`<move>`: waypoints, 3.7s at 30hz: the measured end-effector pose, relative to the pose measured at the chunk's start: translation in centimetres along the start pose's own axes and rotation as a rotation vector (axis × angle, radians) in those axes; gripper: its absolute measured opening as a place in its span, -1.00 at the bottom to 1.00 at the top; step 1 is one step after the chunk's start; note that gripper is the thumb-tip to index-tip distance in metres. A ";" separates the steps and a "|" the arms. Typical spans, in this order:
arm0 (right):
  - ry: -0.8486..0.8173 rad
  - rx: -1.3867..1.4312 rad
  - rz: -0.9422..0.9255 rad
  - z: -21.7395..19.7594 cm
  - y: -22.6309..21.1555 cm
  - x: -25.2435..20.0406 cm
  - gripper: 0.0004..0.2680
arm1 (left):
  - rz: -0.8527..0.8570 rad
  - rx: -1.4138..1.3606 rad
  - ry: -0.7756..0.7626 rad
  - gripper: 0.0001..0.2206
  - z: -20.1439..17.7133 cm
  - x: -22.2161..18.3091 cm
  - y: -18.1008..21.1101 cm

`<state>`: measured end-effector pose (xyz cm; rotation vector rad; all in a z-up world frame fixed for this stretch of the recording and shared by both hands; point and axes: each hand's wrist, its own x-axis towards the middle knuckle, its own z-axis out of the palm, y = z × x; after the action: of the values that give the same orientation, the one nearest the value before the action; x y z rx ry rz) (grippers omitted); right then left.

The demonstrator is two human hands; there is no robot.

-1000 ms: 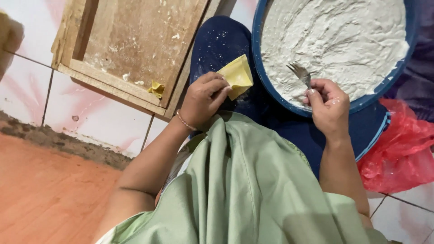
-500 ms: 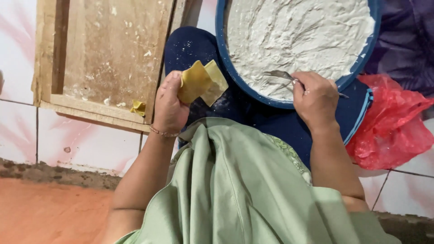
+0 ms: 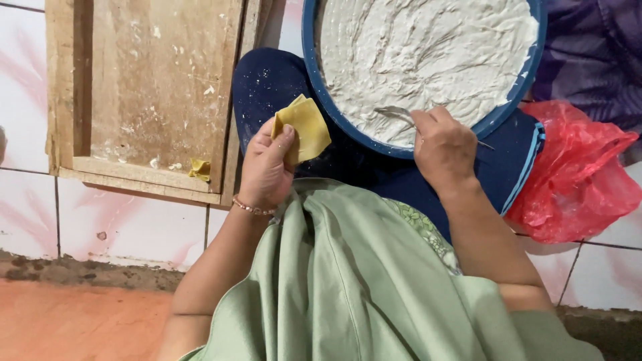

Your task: Folding dumplings by placing filling on a wrapper and pinching it into shape.

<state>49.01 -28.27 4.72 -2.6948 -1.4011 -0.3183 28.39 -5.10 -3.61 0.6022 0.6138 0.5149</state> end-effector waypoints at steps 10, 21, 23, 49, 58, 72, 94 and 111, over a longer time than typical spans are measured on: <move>-0.067 0.057 -0.053 1.7 1.3 -1.3 -0.80 | -0.019 0.055 0.079 -0.75 -1.3 0.0 -0.7; -0.044 0.062 -0.050 2.8 0.3 -0.1 -0.82 | -0.031 0.038 0.142 -0.71 1.8 -0.5 0.6; -0.086 0.105 -0.042 2.2 0.4 -0.2 -0.83 | -0.039 0.044 0.134 -0.71 -1.6 0.7 -1.8; -0.243 0.523 0.128 2.7 0.2 -1.0 -0.91 | -0.067 0.033 0.197 -0.71 2.6 -1.2 2.5; -0.279 0.632 0.100 3.3 0.6 -0.5 -0.89 | -0.070 0.021 0.220 -0.71 -1.4 0.3 -0.8; -0.089 1.010 0.414 -3.0 -3.4 0.8 -0.91 | -0.188 -0.155 0.257 -0.67 9.4 -0.2 1.5; 0.359 0.968 0.055 -3.8 -5.9 1.7 -0.92 | -0.335 -0.470 0.194 -0.60 12.6 0.6 2.4; 0.361 0.947 0.038 -3.5 -5.4 1.8 -0.92 | -0.348 -0.504 0.147 -0.59 11.8 0.9 3.8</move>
<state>45.13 -24.35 8.46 -1.7768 -1.0177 -0.0836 35.79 -6.12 6.28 -0.0222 0.6792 0.3659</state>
